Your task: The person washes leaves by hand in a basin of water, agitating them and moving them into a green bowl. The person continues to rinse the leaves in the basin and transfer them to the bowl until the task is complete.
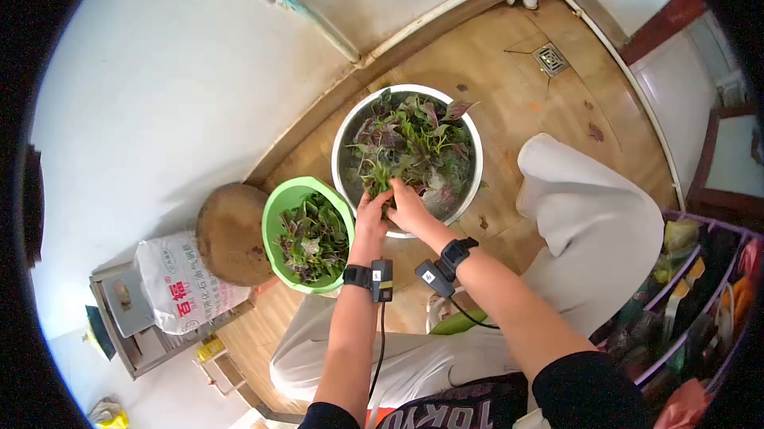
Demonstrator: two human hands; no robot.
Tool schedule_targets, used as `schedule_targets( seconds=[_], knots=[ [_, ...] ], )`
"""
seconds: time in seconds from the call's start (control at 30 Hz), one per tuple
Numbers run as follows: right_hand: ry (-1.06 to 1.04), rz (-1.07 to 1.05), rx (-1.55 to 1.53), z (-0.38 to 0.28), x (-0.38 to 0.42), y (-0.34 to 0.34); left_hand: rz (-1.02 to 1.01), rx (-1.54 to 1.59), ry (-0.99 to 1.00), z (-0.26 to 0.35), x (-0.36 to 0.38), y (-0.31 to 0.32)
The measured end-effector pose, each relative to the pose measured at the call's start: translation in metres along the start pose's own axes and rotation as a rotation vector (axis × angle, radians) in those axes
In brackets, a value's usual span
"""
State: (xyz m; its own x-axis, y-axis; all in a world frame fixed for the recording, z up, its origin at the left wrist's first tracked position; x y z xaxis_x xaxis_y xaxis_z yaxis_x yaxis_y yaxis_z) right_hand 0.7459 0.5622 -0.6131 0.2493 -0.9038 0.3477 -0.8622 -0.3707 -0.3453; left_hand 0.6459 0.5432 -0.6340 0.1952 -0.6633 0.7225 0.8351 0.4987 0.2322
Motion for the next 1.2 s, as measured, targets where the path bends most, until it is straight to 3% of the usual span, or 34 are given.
schedule_targets(
  seconds=[0.03,0.1,0.17,0.3,0.43,0.6,0.63,0.77,0.87,0.93,0.97,1.03,1.1,1.2],
  knots=[
    [-0.147,-0.018,0.125,-0.006,0.002,0.001,0.025,0.027,0.001,-0.001,-0.004,-0.005],
    [-0.147,0.035,0.046,-0.017,0.011,-0.016,0.028,0.020,0.073,0.008,-0.005,-0.007],
    [-0.305,-0.057,0.225,-0.032,0.008,-0.034,0.135,0.005,0.100,0.020,0.004,-0.011],
    [-0.334,-0.052,0.231,-0.041,0.007,-0.080,0.139,-0.037,0.122,0.038,0.016,-0.021],
    [-0.251,-0.008,0.123,-0.043,0.020,-0.107,0.163,-0.067,0.216,0.051,0.016,-0.051],
    [-0.238,-0.169,0.136,-0.029,0.031,-0.089,0.380,-0.171,0.267,0.086,0.047,-0.108],
    [-0.242,-0.182,0.129,-0.025,0.033,-0.087,0.337,-0.171,0.291,0.098,0.061,-0.113],
    [-0.253,-0.195,0.152,-0.014,0.035,-0.092,0.451,-0.246,0.428,0.120,0.053,-0.197],
    [-0.211,-0.172,0.117,0.000,0.036,-0.100,0.496,-0.345,0.422,0.132,0.062,-0.220],
    [-0.175,-0.152,0.149,0.013,0.038,-0.103,0.677,-0.639,0.497,0.136,0.051,-0.250],
    [-0.165,-0.154,0.151,0.021,0.037,-0.102,0.674,-0.640,0.487,0.131,0.040,-0.262],
    [-0.129,-0.170,0.145,0.039,0.036,-0.100,0.691,-1.019,0.456,0.119,0.020,-0.274],
    [-0.083,-0.174,0.150,0.043,0.039,-0.103,0.476,-1.072,0.198,0.088,0.000,-0.280],
    [-0.053,-0.185,0.171,0.047,0.036,-0.103,0.475,-1.178,-0.008,0.045,-0.014,-0.277]
  ],
)
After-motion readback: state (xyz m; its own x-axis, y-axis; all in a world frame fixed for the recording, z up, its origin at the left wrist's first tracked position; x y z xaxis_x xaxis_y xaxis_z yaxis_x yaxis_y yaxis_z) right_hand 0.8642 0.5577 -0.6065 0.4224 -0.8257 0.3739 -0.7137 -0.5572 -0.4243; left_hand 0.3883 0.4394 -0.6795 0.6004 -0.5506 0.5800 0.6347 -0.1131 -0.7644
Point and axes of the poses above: each hand's wrist, its own x-axis away from the middle knuckle, its own y-axis out of the palm, z = x × y, the point moved 6 cm from there along -x, towards the middle knuckle
